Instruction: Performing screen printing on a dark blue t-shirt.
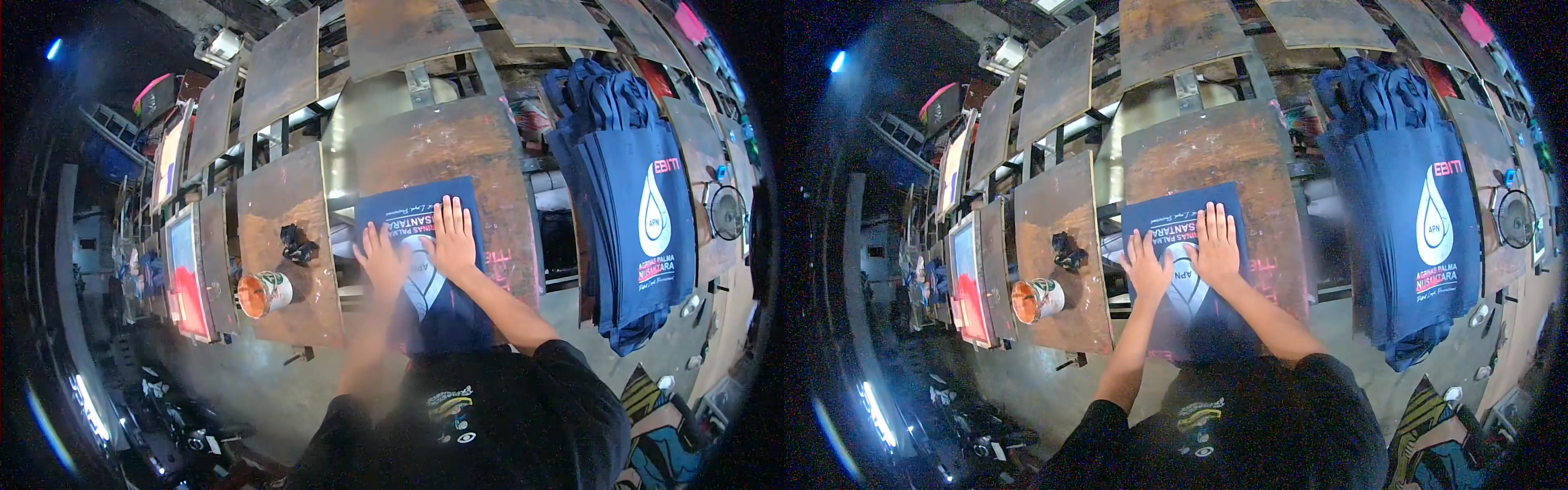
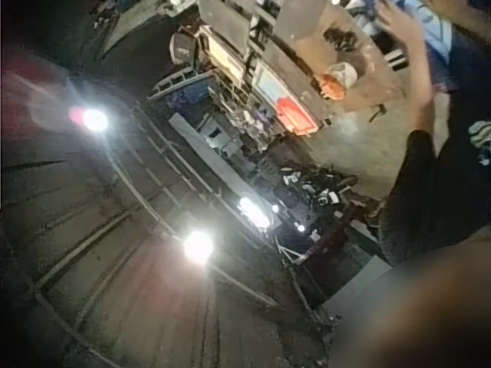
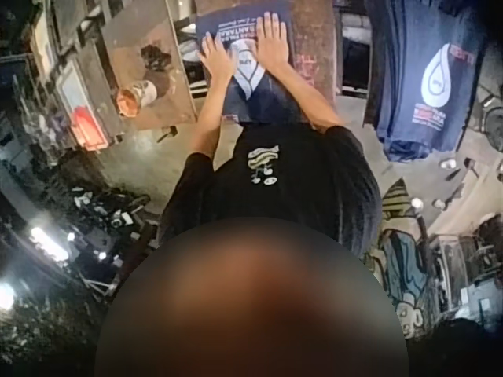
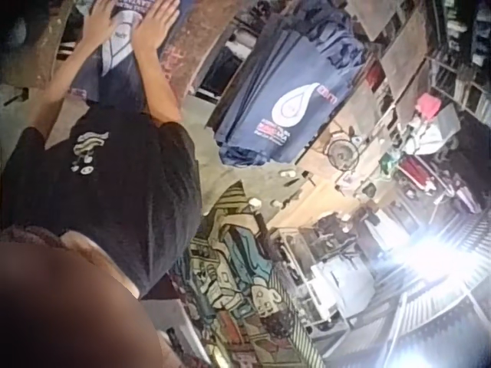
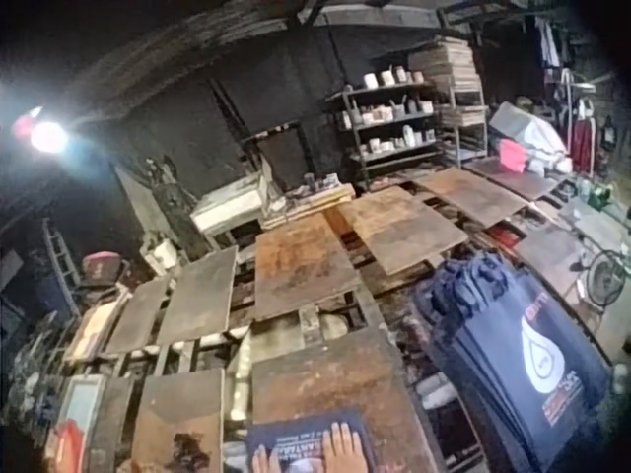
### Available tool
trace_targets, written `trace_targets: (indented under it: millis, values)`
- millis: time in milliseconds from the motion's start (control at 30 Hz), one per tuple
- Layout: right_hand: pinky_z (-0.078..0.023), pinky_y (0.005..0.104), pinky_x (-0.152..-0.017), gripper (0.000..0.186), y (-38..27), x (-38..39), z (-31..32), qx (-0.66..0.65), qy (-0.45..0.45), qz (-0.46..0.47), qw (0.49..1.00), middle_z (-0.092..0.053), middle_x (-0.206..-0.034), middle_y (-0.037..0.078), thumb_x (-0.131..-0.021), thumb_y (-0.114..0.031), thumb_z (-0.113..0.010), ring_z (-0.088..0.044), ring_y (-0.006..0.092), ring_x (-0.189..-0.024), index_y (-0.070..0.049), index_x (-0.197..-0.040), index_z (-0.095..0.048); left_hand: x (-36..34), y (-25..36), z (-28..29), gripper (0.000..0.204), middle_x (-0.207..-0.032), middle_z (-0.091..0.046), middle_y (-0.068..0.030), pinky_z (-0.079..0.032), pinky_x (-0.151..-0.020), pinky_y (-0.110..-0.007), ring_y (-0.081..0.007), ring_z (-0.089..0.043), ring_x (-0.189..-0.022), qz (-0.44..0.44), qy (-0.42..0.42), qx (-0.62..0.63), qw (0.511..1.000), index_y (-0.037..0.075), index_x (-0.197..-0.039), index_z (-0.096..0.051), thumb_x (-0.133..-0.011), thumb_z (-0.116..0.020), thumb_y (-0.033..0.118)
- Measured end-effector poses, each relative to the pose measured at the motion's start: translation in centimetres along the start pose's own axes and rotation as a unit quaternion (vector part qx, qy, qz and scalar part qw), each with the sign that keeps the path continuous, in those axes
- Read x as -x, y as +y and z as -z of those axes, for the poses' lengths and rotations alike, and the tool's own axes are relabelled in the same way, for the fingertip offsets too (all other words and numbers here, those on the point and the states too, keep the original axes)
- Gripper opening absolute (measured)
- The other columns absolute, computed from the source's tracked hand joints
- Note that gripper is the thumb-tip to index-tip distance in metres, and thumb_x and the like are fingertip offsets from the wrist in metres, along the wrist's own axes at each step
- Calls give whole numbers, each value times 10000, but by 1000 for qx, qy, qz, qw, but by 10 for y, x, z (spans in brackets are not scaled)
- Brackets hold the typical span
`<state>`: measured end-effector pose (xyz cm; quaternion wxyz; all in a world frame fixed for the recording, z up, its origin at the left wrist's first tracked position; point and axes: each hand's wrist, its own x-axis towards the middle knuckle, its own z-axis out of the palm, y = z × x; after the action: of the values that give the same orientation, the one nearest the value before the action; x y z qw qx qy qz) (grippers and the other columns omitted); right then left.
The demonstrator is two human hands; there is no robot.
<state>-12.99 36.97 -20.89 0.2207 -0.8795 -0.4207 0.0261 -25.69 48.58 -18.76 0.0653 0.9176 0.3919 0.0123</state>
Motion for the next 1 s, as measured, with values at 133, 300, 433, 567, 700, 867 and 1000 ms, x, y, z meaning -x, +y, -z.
trace_targets:
  millis: [133,300,433,567,700,867,1000]
  values:
    - [-118,518,-1206,779,-2,-2,0,13,2,3,1000,-224,-1586,237,-943,-496,-489,-160,377,-1494,23,-1495,-309,-22,13,-11,677,-1596,-242,-200,-139,-1182,-547,-387,-185,-1484,-71,105,50,991,70,-1507,-346,-953,-523,416]
    - [-119,515,-1207,777,-5,1,-3,12,-5,6,1000,-213,-1594,230,-959,-508,-444,-149,372,-1498,37,-1495,-301,-21,4,-31,705,-1605,-218,-195,-123,-1187,-554,-387,-159,-1492,-78,87,31,993,86,-1534,-305,-970,-475,474]
    - [-126,513,-1207,788,-3,3,-1,31,21,9,999,-215,-1593,232,-959,-509,-443,-150,371,-1498,45,-1497,-287,-20,4,-33,717,-1610,-203,-191,-127,-1187,-558,-387,-155,-1492,-84,88,20,992,94,-1544,-278,-975,-464,488]
    - [-113,518,-1208,782,-4,18,8,19,27,31,999,-221,-1588,235,-956,-486,-462,-147,387,-1494,56,-1491,-285,5,7,-22,718,-1614,-182,-196,-130,-1186,-564,-392,-141,-1495,-86,83,10,993,70,-1543,-264,-981,-464,470]
    - [-120,537,-1202,793,-14,77,30,-7,26,68,997,-244,-1579,239,-919,-439,-559,-161,393,-1490,60,-1480,-304,65,11,-15,701,-1609,-187,-210,-114,-1188,-559,-396,-132,-1497,-126,74,59,987,41,-1525,-301,-979,-476,444]
    - [-125,537,-1199,805,-16,131,29,26,-13,58,998,-270,-1577,200,-922,-516,-513,-180,371,-1487,18,-1492,-318,111,-19,-23,642,-1604,-230,-180,-128,-1183,-564,-369,-163,-1496,-89,60,39,993,95,-1521,-342,-988,-469,430]
    - [-143,533,-1199,759,-14,133,23,-1,4,50,999,-273,-1586,173,-908,-430,-563,-185,353,-1490,13,-1483,-339,116,-38,-21,650,-1604,-237,-168,-149,-1179,-561,-353,-191,-1489,-73,72,14,995,115,-1529,-324,-989,-467,449]
